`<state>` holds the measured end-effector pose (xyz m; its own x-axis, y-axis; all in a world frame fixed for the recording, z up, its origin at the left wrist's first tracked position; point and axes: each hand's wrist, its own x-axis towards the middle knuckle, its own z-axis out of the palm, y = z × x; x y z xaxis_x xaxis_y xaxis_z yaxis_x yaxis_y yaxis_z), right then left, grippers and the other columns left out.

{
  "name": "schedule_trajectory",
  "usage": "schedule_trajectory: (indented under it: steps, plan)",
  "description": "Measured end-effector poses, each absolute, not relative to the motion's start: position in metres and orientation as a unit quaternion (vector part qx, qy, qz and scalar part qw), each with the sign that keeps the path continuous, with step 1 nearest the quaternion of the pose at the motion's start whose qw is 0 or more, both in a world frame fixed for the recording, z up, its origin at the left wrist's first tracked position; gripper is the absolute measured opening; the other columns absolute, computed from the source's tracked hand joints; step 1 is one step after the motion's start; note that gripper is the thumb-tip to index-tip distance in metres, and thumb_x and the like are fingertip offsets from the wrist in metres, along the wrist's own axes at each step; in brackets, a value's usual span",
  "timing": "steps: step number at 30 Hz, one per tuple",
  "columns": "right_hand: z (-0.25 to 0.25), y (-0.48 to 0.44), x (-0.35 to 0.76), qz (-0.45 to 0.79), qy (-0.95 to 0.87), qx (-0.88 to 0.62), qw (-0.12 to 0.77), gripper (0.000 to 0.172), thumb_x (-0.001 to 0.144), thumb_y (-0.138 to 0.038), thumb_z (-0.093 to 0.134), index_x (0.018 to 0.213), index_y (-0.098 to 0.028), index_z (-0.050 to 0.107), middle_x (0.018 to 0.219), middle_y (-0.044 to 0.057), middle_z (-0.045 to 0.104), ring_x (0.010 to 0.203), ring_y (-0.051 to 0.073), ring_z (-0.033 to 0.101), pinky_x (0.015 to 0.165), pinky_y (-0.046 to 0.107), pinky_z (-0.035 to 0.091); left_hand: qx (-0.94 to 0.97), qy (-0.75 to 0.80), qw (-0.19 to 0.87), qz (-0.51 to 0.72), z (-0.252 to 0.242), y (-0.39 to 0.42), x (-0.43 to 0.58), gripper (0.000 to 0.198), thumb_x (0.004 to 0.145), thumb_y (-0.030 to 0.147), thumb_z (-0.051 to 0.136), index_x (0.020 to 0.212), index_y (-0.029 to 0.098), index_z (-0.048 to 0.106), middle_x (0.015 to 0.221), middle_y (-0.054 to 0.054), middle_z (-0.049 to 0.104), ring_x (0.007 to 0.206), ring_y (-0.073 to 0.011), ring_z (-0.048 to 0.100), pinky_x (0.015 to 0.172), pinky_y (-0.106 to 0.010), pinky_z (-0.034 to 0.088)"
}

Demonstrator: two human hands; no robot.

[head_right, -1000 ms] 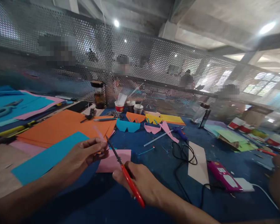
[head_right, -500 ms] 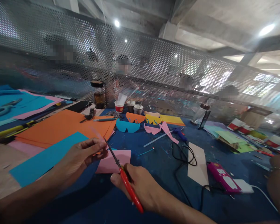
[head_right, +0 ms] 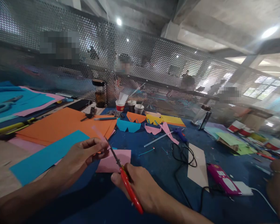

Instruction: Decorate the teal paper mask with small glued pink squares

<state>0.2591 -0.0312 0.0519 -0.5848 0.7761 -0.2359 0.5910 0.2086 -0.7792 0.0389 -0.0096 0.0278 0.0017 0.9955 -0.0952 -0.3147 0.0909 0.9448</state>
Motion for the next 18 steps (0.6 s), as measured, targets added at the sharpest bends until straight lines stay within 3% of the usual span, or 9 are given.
schedule_trajectory:
  steps: [11, 18]
  plan:
    - [0.0491, -0.0311, 0.2596, 0.433, -0.774, -0.445, 0.126, 0.043, 0.099, -0.059, 0.046, 0.081, -0.020, 0.047, 0.069, -0.002, 0.049, 0.054, 0.009, 0.042, 0.048, 0.022, 0.032, 0.395, 0.454, 0.578, 0.551, 0.0274, -0.0088, 0.0367, 0.026, 0.077, 0.040, 0.081, 0.066, 0.019, 0.071, 0.076, -0.004, 0.068, 0.074, -0.0173, 0.061, 0.075, -0.030, 0.052]
    - [0.0469, -0.0310, 0.2631, 0.513, -0.731, -0.434, 0.115, 0.047, 0.098, -0.066, 0.043, 0.083, -0.021, 0.043, 0.063, -0.005, 0.047, 0.053, 0.010, 0.044, 0.049, 0.021, 0.035, 0.395, 0.464, 0.571, 0.551, 0.0293, -0.0079, 0.0358, 0.025, 0.077, 0.041, 0.081, 0.067, 0.021, 0.071, 0.080, -0.003, 0.068, 0.076, -0.0175, 0.061, 0.074, -0.029, 0.051]
